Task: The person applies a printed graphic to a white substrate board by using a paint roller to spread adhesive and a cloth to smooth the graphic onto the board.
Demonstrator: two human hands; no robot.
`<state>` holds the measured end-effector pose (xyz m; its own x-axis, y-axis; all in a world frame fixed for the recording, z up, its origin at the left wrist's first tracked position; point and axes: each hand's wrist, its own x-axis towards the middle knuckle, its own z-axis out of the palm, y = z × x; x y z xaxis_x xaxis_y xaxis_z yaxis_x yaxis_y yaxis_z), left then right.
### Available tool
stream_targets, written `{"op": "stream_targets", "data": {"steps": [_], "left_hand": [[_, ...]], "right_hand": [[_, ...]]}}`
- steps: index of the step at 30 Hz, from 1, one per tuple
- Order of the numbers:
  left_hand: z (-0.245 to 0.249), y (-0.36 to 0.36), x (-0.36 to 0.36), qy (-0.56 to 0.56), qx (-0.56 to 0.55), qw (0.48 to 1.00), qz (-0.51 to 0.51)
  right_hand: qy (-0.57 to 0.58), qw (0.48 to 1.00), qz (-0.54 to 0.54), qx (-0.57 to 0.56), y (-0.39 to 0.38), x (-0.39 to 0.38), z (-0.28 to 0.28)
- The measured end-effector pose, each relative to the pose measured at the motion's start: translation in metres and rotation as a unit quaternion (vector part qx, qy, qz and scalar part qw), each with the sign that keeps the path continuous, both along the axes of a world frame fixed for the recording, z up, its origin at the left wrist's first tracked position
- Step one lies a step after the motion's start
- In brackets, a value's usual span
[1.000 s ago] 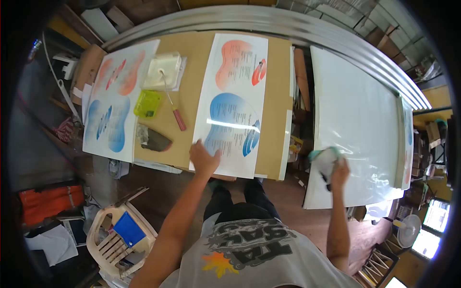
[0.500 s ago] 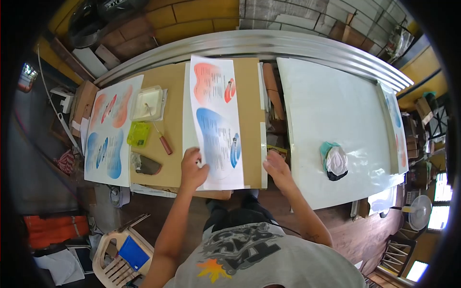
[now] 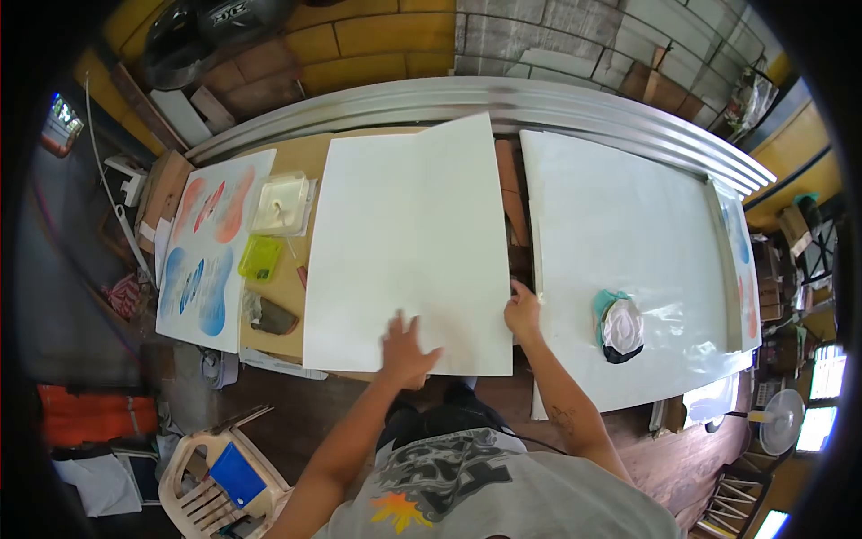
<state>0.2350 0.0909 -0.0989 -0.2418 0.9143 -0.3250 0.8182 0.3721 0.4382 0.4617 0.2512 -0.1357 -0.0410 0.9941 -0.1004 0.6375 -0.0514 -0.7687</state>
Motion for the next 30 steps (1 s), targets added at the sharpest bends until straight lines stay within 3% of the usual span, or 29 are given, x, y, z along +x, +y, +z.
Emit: {"op": "stream_targets", "data": {"steps": [3, 9, 12, 14, 16, 18, 20, 23, 25, 26, 28, 29, 30], "left_hand": [[-0.024, -0.021, -0.039, 0.06, -0.151, 0.986, 0.032], [-0.044, -0.04, -0.06, 0.061, -0.141, 0.987, 0.041], [-0.047, -0.039, -0.061, 0.079, -0.091, 0.99, 0.078], [-0.068, -0.037, -0.078, 0.093, 0.093, 0.985, 0.113], [-0.055, -0.024, -0.106, 0.197, 0.146, 0.953, 0.179], [-0.056, -0.009, -0.156, 0.197, 0.25, 0.902, 0.291], [-0.061, 0.007, -0.214, 0.172, 0.237, 0.868, 0.402], [-0.089, 0.025, -0.29, 0.092, 0.261, 0.87, 0.407], [-0.096, 0.038, -0.311, -0.036, 0.234, 0.868, 0.436], [-0.099, 0.039, -0.323, -0.04, 0.231, 0.871, 0.433], [-0.105, 0.046, -0.337, -0.217, 0.127, 0.89, 0.38], [-0.105, 0.05, -0.328, -0.251, 0.192, 0.838, 0.445], [-0.108, 0.048, -0.333, -0.33, 0.206, 0.826, 0.408]], "right_hand": [[-0.048, 0.997, 0.027, -0.057, -0.003, 0.0, -0.006], [-0.198, 0.977, 0.036, -0.071, -0.01, -0.01, -0.049], [-0.2, 0.971, 0.056, -0.119, -0.007, -0.012, -0.054], [-0.152, 0.982, 0.04, -0.106, -0.008, -0.011, -0.05], [-0.14, 0.985, 0.034, -0.093, -0.008, -0.009, -0.047], [-0.132, 0.989, 0.032, -0.053, -0.008, -0.008, -0.041], [-0.126, 0.99, 0.033, -0.048, -0.006, -0.006, -0.037], [-0.13, 0.99, 0.029, -0.044, -0.003, -0.004, -0.039], [-0.152, 0.987, 0.014, -0.044, -0.003, -0.006, -0.039], [-0.157, 0.986, 0.004, -0.051, -0.003, -0.008, -0.041], [-0.161, 0.985, -0.002, -0.055, -0.005, -0.011, -0.045], [-0.159, 0.986, 0.0, -0.056, -0.006, -0.011, -0.048], [-0.133, 0.99, -0.006, -0.047, -0.008, -0.011, -0.054]]}}
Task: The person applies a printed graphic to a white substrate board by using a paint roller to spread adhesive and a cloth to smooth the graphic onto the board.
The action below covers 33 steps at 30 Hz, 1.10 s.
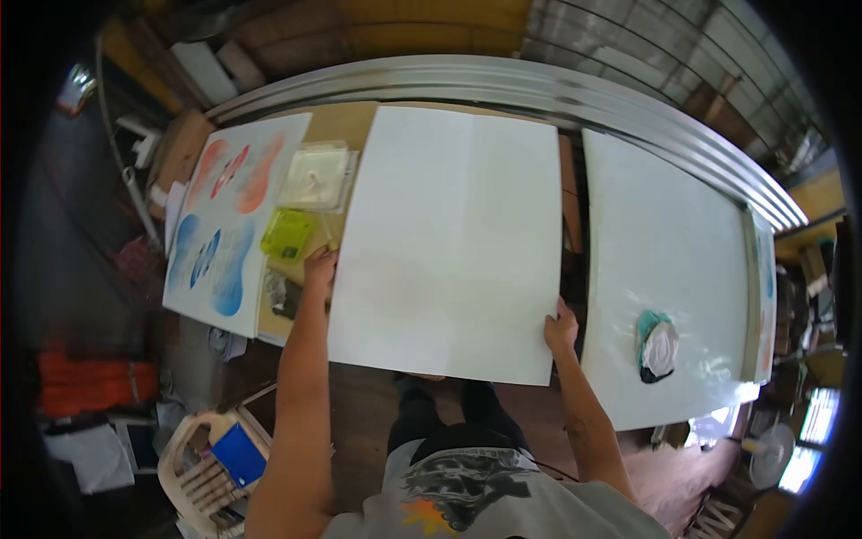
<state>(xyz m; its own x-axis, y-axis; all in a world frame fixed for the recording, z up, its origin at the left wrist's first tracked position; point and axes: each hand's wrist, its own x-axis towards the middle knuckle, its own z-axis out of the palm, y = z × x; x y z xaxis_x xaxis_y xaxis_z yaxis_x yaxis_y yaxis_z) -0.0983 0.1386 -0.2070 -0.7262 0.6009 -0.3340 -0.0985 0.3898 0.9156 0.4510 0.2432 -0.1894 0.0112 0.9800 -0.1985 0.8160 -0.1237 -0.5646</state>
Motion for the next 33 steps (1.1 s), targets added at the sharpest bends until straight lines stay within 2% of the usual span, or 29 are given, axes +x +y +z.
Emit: {"op": "stream_targets", "data": {"steps": [3, 5, 6, 8, 9, 11, 15, 17, 18, 19, 21, 23, 26, 28, 29, 31, 33], "left_hand": [[-0.005, -0.004, -0.013, -0.036, 0.044, 0.998, -0.041], [0.017, -0.009, -0.014, 0.067, -0.073, 0.995, -0.016], [0.027, -0.008, -0.011, 0.067, -0.071, 0.995, -0.021], [0.033, -0.002, -0.011, 0.115, -0.167, 0.968, -0.146], [0.026, 0.001, -0.01, 0.115, -0.163, 0.968, -0.151], [0.013, 0.007, -0.004, 0.033, -0.085, 0.993, -0.081], [-0.004, 0.009, -0.021, 0.044, -0.098, 0.991, -0.082], [-0.017, 0.007, -0.04, -0.082, -0.095, 0.992, -0.02], [0.0, 0.01, -0.031, -0.183, -0.078, 0.978, 0.065], [0.019, 0.014, -0.025, -0.182, -0.078, 0.978, 0.062], [0.021, 0.008, -0.032, -0.268, -0.041, 0.962, 0.037], [0.005, 0.005, -0.052, -0.25, -0.065, 0.965, 0.048], [-0.009, 0.001, -0.062, -0.22, -0.049, 0.974, -0.005], [0.01, 0.012, -0.039, -0.24, 0.031, 0.965, 0.105], [0.009, 0.014, -0.037, -0.237, 0.031, 0.965, 0.108], [-0.002, 0.008, -0.044, -0.232, 0.042, 0.972, 0.018], [-0.022, 0.005, -0.054, -0.188, 0.06, 0.98, 0.0]], "right_hand": [[-0.008, 0.999, -0.021, -0.036, -0.003, -0.006, -0.008], [0.001, 0.998, -0.038, -0.04, -0.008, -0.014, -0.006], [0.013, 0.998, -0.044, -0.045, -0.009, -0.016, -0.006], [0.006, 0.998, -0.052, -0.04, -0.011, -0.022, -0.008], [-0.003, 0.998, -0.057, -0.036, -0.011, -0.022, -0.01], [-0.005, 0.998, -0.053, -0.043, -0.011, -0.021, -0.01], [-0.033, 0.999, -0.033, -0.019, -0.01, -0.023, -0.008], [-0.037, 0.998, -0.026, -0.033, -0.009, -0.027, -0.004], [-0.039, 0.998, -0.016, -0.048, -0.008, -0.032, 0.002], [-0.038, 0.998, -0.019, -0.048, -0.007, -0.038, 0.009], [-0.06, 0.993, -0.042, -0.093, -0.009, -0.049, 0.026], [-0.061, 0.994, -0.042, -0.086, -0.01, -0.054, 0.032], [-0.061, 0.995, -0.041, -0.069, -0.013, -0.048, 0.024], [-0.054, 0.996, -0.04, -0.058, -0.011, -0.045, 0.014], [-0.052, 0.996, -0.041, -0.055, -0.011, -0.043, 0.008], [-0.041, 0.997, -0.023, -0.055, -0.014, -0.045, 0.009], [-0.12, 0.992, -0.04, 0.017, -0.019, -0.055, 0.029]]}}
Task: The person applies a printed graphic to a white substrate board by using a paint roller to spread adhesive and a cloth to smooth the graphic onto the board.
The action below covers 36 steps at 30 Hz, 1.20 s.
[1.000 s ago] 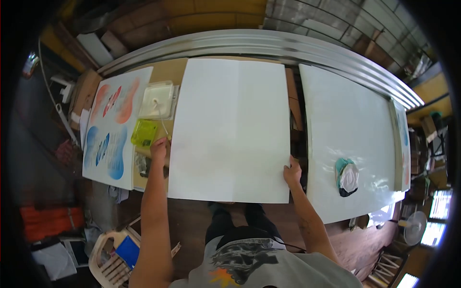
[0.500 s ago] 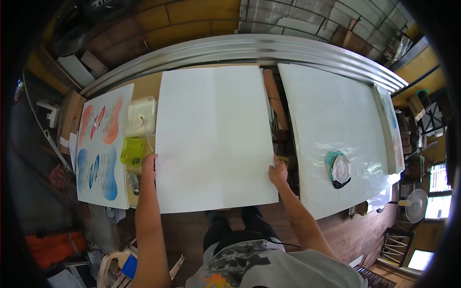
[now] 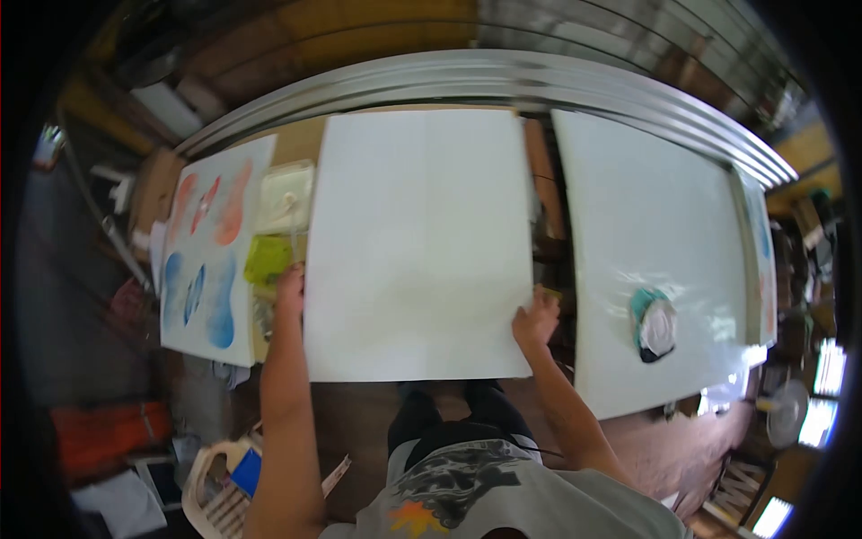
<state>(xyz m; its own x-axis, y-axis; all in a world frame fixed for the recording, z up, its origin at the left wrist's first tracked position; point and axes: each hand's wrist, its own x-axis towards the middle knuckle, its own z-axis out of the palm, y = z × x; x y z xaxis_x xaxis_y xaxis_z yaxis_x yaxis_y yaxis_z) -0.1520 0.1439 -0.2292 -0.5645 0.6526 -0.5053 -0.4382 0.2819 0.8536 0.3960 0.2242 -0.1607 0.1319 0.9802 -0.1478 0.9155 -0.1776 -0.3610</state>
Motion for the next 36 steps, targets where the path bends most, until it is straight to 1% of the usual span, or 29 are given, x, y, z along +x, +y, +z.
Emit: {"op": "stream_targets", "data": {"steps": [2, 3, 4, 6, 7, 8, 9, 10, 11, 12, 13, 14, 15, 16, 17, 18, 19, 20, 22, 24, 26, 27, 28, 29, 32, 33, 34, 35, 36], "left_hand": [[-0.014, 0.002, -0.003, 0.115, -0.049, 0.992, 0.018], [-0.007, 0.003, 0.005, 0.17, -0.07, 0.982, 0.043], [-0.001, 0.008, 0.012, 0.222, -0.087, 0.969, 0.064], [0.009, 0.007, 0.021, 0.136, -0.02, 0.984, 0.11], [0.012, 0.008, 0.023, 0.118, -0.008, 0.985, 0.127], [0.016, 0.011, 0.024, 0.099, 0.005, 0.985, 0.142], [0.034, 0.013, 0.031, 0.088, 0.013, 0.985, 0.151], [0.036, 0.017, 0.032, 0.063, 0.036, 0.983, 0.172], [0.036, 0.017, 0.031, 0.046, 0.046, 0.984, 0.163], [0.036, 0.008, 0.027, 0.075, 0.043, 0.991, 0.104], [0.022, 0.012, 0.023, 0.118, 0.004, 0.986, 0.115], [0.039, 0.015, 0.03, 0.053, 0.012, 0.988, 0.145], [0.023, 0.017, 0.026, 0.006, 0.062, 0.987, 0.151], [0.036, 0.018, 0.034, -0.001, 0.089, 0.982, 0.166], [0.047, 0.016, 0.033, 0.003, 0.075, 0.987, 0.143], [0.051, 0.014, 0.032, 0.005, 0.06, 0.991, 0.118], [0.056, 0.014, 0.033, 0.0, 0.056, 0.992, 0.117], [0.058, 0.015, 0.033, -0.013, 0.067, 0.99, 0.121], [0.063, 0.018, 0.034, -0.029, 0.079, 0.989, 0.124], [0.075, 0.02, 0.035, -0.061, 0.074, 0.983, 0.156], [0.081, 0.022, 0.032, -0.059, 0.076, 0.985, 0.141], [0.08, 0.026, 0.03, -0.029, 0.065, 0.987, 0.147], [0.079, 0.03, 0.029, 0.001, 0.053, 0.987, 0.154], [0.086, 0.031, 0.028, -0.001, 0.054, 0.986, 0.155], [0.103, 0.029, 0.023, 0.016, 0.053, 0.989, 0.139], [0.105, 0.025, 0.022, 0.018, 0.059, 0.992, 0.113], [0.107, 0.021, 0.022, 0.02, 0.065, 0.994, 0.087], [0.118, 0.015, 0.022, 0.021, 0.064, 0.994, 0.086], [0.13, 0.005, 0.023, 0.045, 0.049, 0.996, 0.056]], "right_hand": [[0.042, 0.989, 0.072, 0.124, -0.005, -0.012, 0.005], [0.064, 0.981, 0.106, 0.151, -0.006, -0.025, 0.014], [0.071, 0.978, 0.116, 0.155, -0.007, -0.043, 0.015], [0.159, 0.952, 0.211, 0.157, -0.013, -0.087, 0.022], [0.169, 0.945, 0.236, 0.151, -0.02, -0.114, 0.033], [0.169, 0.942, 0.243, 0.159, -0.022, -0.143, 0.033], [0.219, 0.93, 0.265, 0.132, -0.028, -0.17, 0.029], [0.267, 0.914, 0.287, 0.107, -0.031, -0.198, 0.026], [0.261, 0.914, 0.294, 0.103, -0.035, -0.226, 0.028], [0.298, 0.911, 0.28, 0.051, -0.041, -0.255, 0.032], [0.336, 0.904, 0.264, 0.002, -0.045, -0.284, 0.034], [0.335, 0.902, 0.271, 0.002, -0.044, -0.312, 0.03], [0.341, 0.897, 0.281, 0.008, -0.045, -0.337, 0.02], [0.346, 0.893, 0.287, 0.011, -0.049, -0.355, 0.013], [0.343, 0.895, 0.285, 0.008, -0.05, -0.373, 0.012], [0.324, 0.903, 0.278, -0.044, -0.05, -0.39, 0.011], [0.304, 0.909, 0.269, -0.098, -0.051, -0.403, 0.011], [0.299, 0.911, 0.266, -0.102, -0.052, -0.412, 0.013], [0.374, 0.887, 0.184, -0.198, -0.052, -0.424, 0.027], [0.392, 0.881, 0.173, -0.2, -0.055, -0.43, 0.024], [0.511, 0.819, 0.097, -0.242, -0.056, -0.441, 0.026], [0.51, 0.821, 0.099, -0.239, -0.055, -0.442, 0.029], [0.544, 0.796, 0.084, -0.252, -0.054, -0.442, 0.033], [0.576, 0.77, 0.068, -0.266, -0.053, -0.442, 0.034], [0.569, 0.785, 0.058, -0.24, -0.047, -0.45, 0.035], [0.568, 0.784, 0.056, -0.242, -0.047, -0.453, 0.035], [0.578, 0.785, 0.042, -0.22, -0.048, -0.455, 0.035], [0.588, 0.785, 0.029, -0.196, -0.049, -0.456, 0.036], [0.589, 0.784, 0.028, -0.196, -0.049, -0.452, 0.043]]}}
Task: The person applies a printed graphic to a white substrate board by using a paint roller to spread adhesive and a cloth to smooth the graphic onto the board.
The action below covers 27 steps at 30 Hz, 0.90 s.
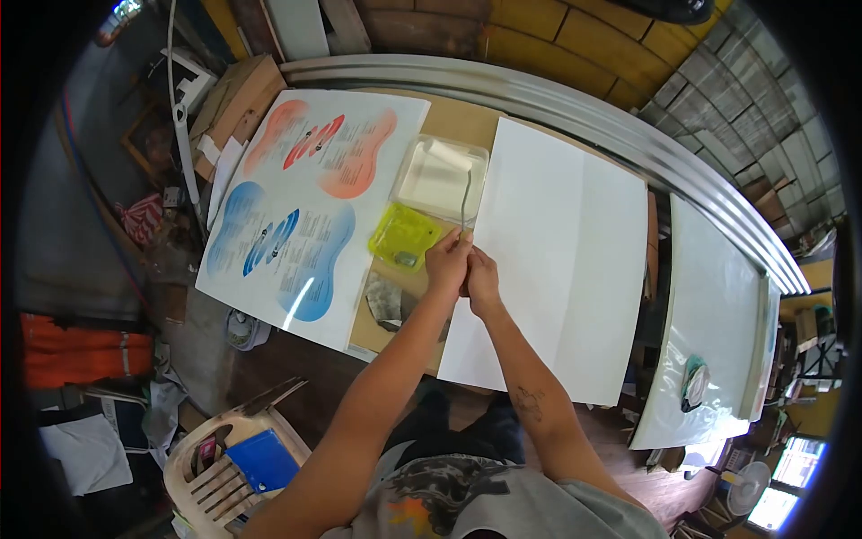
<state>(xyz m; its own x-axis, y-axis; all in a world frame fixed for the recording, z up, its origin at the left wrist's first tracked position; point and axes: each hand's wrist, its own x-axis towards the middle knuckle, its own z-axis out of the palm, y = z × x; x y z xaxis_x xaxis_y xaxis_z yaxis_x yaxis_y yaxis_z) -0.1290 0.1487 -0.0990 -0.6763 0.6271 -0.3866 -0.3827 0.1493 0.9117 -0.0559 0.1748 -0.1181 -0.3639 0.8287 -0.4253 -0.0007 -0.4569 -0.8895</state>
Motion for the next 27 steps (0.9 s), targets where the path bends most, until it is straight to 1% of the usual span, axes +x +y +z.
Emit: {"op": "stream_targets", "data": {"steps": [1, 2, 3, 4, 5, 7, 8, 10, 11, 13, 14, 16, 17, 18, 19, 20, 21, 22, 23, 24, 25, 27], "left_hand": [[0.012, -0.01, 0.001, 0.024, -0.017, 0.999, -0.029], [0.005, -0.019, 0.001, 0.025, -0.015, 0.999, -0.03], [-0.012, -0.031, 0.001, 0.07, -0.027, 0.997, -0.014], [-0.029, -0.043, -0.001, 0.115, -0.04, 0.993, 0.004], [-0.043, -0.055, -0.005, 0.116, -0.037, 0.993, 0.005], [-0.069, -0.087, -0.011, 0.273, -0.105, 0.955, -0.044], [-0.073, -0.094, -0.015, 0.276, -0.103, 0.955, -0.044], [-0.084, -0.116, -0.009, 0.232, -0.053, 0.971, -0.033], [-0.086, -0.118, -0.01, 0.233, -0.051, 0.971, -0.033], [-0.091, -0.126, -0.008, 0.271, -0.093, 0.957, -0.047], [-0.088, -0.123, -0.008, 0.272, -0.091, 0.957, -0.046], [-0.082, -0.126, -0.001, 0.322, -0.081, 0.942, -0.056], [-0.074, -0.125, 0.001, 0.322, -0.081, 0.942, -0.056], [-0.066, -0.123, 0.004, 0.395, -0.071, 0.912, -0.085], [-0.058, -0.12, 0.005, 0.465, -0.061, 0.876, -0.113], [-0.057, -0.116, 0.006, 0.465, -0.059, 0.876, -0.112], [-0.056, -0.112, 0.006, 0.475, -0.048, 0.87, -0.123], [-0.055, -0.109, 0.007, 0.483, -0.038, 0.864, -0.134], [-0.056, -0.105, 0.005, 0.482, -0.037, 0.865, -0.135], [-0.057, -0.1, 0.001, 0.491, -0.047, 0.858, -0.142], [-0.057, -0.095, -0.002, 0.499, -0.058, 0.851, -0.149], [-0.055, -0.089, -0.007, 0.514, -0.059, 0.842, -0.152]], "right_hand": [[0.035, 0.998, 0.042, -0.044, 0.001, 0.01, 0.008], [0.07, 0.99, 0.082, -0.087, 0.001, 0.017, 0.018], [0.07, 0.991, 0.081, -0.085, 0.0, 0.023, 0.028], [0.097, 0.986, 0.061, -0.122, -0.001, 0.026, 0.038], [0.125, 0.979, 0.043, -0.157, 0.001, 0.028, 0.043], [0.134, 0.973, 0.056, -0.177, 0.004, 0.038, 0.04], [0.143, 0.968, 0.07, -0.193, 0.009, 0.039, 0.037], [0.141, 0.966, 0.067, -0.204, 0.006, 0.044, 0.03], [0.143, 0.966, 0.069, -0.206, 0.009, 0.043, 0.031], [0.14, 0.965, 0.068, -0.212, 0.004, 0.047, 0.032], [0.138, 0.965, 0.069, -0.214, 0.006, 0.047, 0.035], [0.136, 0.967, 0.068, -0.202, 0.003, 0.049, 0.039], [0.137, 0.97, 0.066, -0.189, 0.004, 0.051, 0.04], [0.137, 0.97, 0.066, -0.188, 0.004, 0.053, 0.039], [0.115, 0.98, 0.047, -0.155, 0.005, 0.055, 0.038], [0.093, 0.988, 0.028, -0.122, 0.007, 0.057, 0.038], [0.095, 0.989, 0.019, -0.109, 0.01, 0.059, 0.037], [0.094, 0.99, 0.018, -0.108, 0.014, 0.061, 0.036], [0.066, 0.992, 0.022, -0.109, 0.018, 0.061, 0.037], [0.038, 0.993, 0.026, -0.111, 0.021, 0.062, 0.037], [0.037, 0.993, 0.023, -0.111, 0.022, 0.063, 0.037], [-0.063, 0.996, 0.053, -0.019, 0.02, 0.059, 0.042]]}}
